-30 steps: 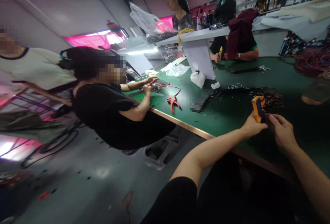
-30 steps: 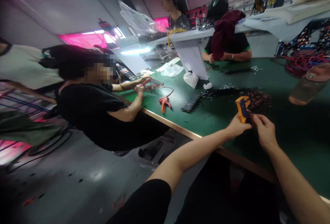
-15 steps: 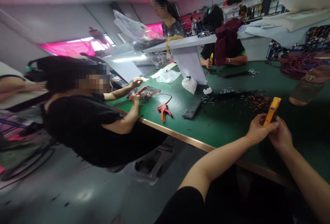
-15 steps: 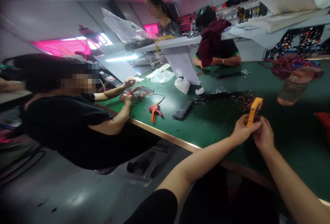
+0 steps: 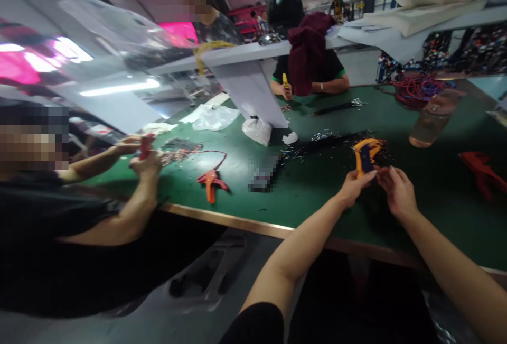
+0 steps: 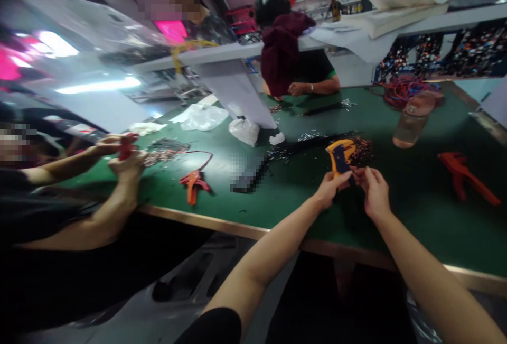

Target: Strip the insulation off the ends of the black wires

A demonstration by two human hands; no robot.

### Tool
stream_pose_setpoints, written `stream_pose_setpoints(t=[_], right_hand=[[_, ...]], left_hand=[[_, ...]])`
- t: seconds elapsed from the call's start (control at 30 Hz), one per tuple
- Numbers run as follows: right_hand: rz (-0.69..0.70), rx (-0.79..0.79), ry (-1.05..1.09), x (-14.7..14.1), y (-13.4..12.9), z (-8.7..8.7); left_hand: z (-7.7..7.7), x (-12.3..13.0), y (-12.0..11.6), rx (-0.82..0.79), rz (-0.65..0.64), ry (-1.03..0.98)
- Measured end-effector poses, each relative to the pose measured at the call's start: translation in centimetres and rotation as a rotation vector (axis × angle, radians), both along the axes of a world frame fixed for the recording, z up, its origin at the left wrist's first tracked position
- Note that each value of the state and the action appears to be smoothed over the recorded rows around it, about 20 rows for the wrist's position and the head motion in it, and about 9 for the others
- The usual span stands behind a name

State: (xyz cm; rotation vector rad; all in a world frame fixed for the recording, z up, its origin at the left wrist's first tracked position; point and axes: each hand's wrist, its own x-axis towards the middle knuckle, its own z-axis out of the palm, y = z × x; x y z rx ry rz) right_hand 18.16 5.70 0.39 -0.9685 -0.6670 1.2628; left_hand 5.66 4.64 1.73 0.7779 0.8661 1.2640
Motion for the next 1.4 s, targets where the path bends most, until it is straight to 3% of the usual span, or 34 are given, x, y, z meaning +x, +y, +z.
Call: stream_pose_setpoints(t=[0.1,0.2,0.4,0.57,0.9,1.4], right_hand=[[-0.146,0.170,-0.350,0.5,-0.4,1.1],[-0.188,0.339,-0.615,1.2,-1.0,2.0],[-0.215,0.638,-0.873,1.1,-2.2,3.0],[-0.308,0.793,-1.054,1.0,-2.4,3.2],[-0.322,0.832,-1.237,0.7,-2.5,3.0],[-0.291,0.771,-1.197,0.5,-2.6,3.0]], left_hand=[[0.2,-1.1,-0.2,-0.008,-0.009,0.008],[0.5,-1.4,-0.5,0.031,-0.023,-0.003],[0.5,-1.1,-0.9,0.100,-0.076,0.053],[0.3,-0.9,-1.0,0.084,-0.081,0.060],[0.6,-0.6,-1.4,0.041,-0.037,0.095],[0.7,-0.6,-1.4,0.117,-0.049,0.170]])
